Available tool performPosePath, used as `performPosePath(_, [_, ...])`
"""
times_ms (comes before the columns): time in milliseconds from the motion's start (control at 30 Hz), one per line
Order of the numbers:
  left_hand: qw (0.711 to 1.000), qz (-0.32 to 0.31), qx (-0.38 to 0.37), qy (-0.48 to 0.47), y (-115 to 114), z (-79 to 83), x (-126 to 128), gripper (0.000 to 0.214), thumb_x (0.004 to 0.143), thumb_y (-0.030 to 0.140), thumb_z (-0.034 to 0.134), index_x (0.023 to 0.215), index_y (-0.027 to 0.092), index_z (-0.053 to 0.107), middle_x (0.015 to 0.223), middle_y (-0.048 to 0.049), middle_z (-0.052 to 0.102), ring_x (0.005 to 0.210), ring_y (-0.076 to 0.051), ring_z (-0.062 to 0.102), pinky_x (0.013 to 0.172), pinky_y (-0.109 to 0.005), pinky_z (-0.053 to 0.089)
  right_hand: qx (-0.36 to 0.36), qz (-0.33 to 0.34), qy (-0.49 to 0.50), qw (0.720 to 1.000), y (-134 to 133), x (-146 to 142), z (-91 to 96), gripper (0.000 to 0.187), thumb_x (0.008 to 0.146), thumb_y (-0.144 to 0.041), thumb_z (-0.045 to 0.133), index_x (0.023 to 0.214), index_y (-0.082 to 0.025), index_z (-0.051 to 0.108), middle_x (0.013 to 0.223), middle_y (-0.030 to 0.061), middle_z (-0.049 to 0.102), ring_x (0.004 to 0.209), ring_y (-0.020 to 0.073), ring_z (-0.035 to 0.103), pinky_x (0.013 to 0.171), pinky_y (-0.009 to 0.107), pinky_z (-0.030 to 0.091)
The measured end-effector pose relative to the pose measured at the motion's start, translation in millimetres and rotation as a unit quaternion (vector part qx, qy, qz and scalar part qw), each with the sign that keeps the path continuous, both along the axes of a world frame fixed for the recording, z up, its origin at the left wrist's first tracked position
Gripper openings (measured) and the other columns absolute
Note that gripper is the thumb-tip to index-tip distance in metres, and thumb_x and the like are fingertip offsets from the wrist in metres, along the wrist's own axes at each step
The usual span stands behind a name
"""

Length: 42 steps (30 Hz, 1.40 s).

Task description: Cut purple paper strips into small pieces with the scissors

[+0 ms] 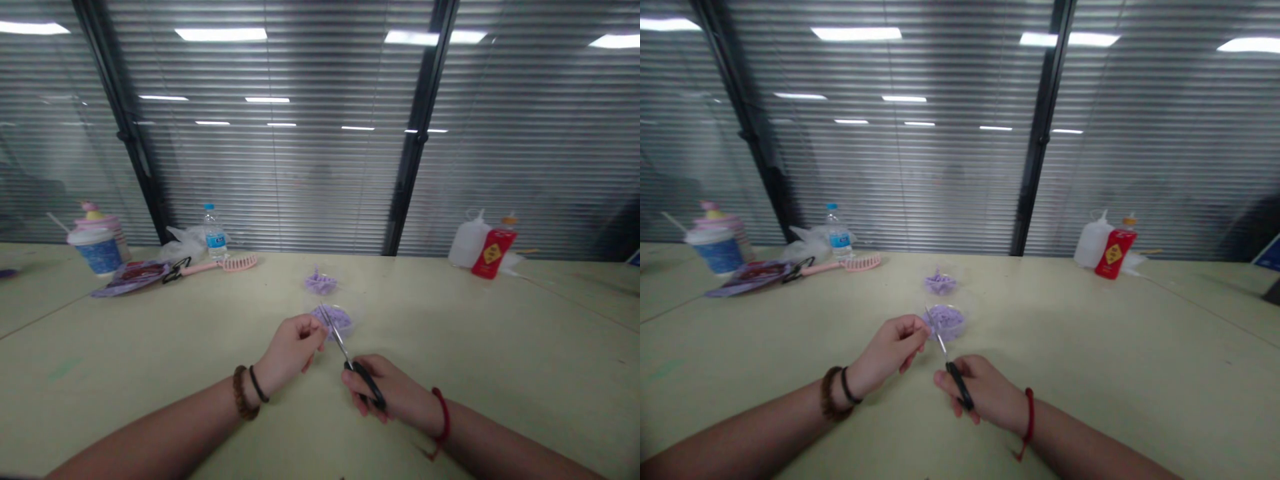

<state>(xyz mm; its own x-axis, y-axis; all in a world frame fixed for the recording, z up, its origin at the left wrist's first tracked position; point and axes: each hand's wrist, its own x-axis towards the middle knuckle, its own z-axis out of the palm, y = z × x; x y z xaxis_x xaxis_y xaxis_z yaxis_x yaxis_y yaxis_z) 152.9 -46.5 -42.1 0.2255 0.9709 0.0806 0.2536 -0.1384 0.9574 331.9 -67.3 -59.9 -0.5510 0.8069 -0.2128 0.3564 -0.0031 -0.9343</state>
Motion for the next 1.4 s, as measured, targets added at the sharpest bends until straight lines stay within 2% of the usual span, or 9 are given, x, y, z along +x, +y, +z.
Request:
performPosePath(300, [1.0,-0.003,0.0,0.0,-1.4,2.5,-0.2,0.028,0.074,0.04,0.05,0.061,0.016,0.044,0.04,0.0078,0.038,0.03,-0.004,0.03,0.03,-0.015,0.024,-0.007,-0.009,-0.009,1.0,-1.1,-1.4,2.2,0.049,0.071,-0.06,0.05,0.058,-0.013,0.046,0.048,-0.0009,0.05,0.03,0.0021,0.035,0.027,0.013,0.023])
performPosePath(667, [1.0,0.02,0.016,0.011,7.4,-2.2,-5.4,0.026,0.075,0.037,0.049,0.062,0.015,0.046,0.042,0.0075,0.038,0.031,-0.004,0.03,0.031,-0.014,0.025,-0.023,-0.075,0.026,0.997,4.6,0.3,-2.7,0.049,0.069,-0.062,0.051,0.059,-0.014,0.044,0.044,-0.0033,0.047,0.026,0.0018,0.029,0.026,0.015,0.019])
performPosePath(767, [0.999,0.034,0.01,-0.001,8.7,-3.1,-5.9,0.025,0.075,0.037,0.048,0.063,0.015,0.047,0.042,0.0074,0.038,0.032,-0.004,0.031,0.031,-0.014,0.025,-0.026,-0.05,0.047,0.997,3.5,1.2,-3.2,0.052,0.07,-0.064,0.047,0.059,-0.013,0.046,0.046,-0.0016,0.048,0.028,0.0025,0.033,0.028,0.015,0.022])
performPosePath(900, [1.0,0.02,-0.003,-0.012,5.3,-2.2,-3.5,0.026,0.075,0.039,0.048,0.063,0.016,0.046,0.04,0.0078,0.037,0.031,-0.004,0.03,0.031,-0.014,0.024,-0.007,0.004,0.02,1.0,0.5,1.4,-0.1,0.052,0.07,-0.063,0.049,0.057,-0.012,0.048,0.046,-0.0003,0.049,0.03,0.0027,0.035,0.028,0.014,0.024])
performPosePath(1033, [1.0,0.003,-0.004,-0.012,1.1,-0.3,-0.9,0.027,0.075,0.04,0.05,0.063,0.016,0.046,0.041,0.0079,0.037,0.031,-0.004,0.029,0.031,-0.015,0.024,-0.007,0.007,0.018,1.0,-0.1,0.6,2.0,0.053,0.071,-0.063,0.047,0.056,-0.012,0.048,0.047,-0.0002,0.049,0.029,0.0025,0.035,0.027,0.013,0.024])
performPosePath(1233, [0.998,0.033,0.027,-0.052,3.2,0.7,-3.2,0.027,0.075,0.042,0.05,0.07,0.016,0.048,0.047,0.0072,0.041,0.033,-0.004,0.033,0.032,-0.015,0.027,-0.012,0.005,0.02,1.0,-0.3,0.2,3.4,0.054,0.069,-0.065,0.047,0.056,-0.012,0.048,0.047,0.0001,0.049,0.03,0.0027,0.036,0.027,0.013,0.024])
performPosePath(1400, [0.999,0.007,0.016,-0.043,2.3,-1.6,-1.5,0.028,0.075,0.043,0.051,0.068,0.015,0.048,0.046,0.0073,0.04,0.032,-0.004,0.031,0.031,-0.015,0.025,0.008,0.026,0.014,1.0,0.2,2.0,1.8,0.058,0.069,-0.067,0.044,0.056,-0.011,0.049,0.046,-0.0003,0.048,0.03,0.0025,0.036,0.028,0.013,0.026])
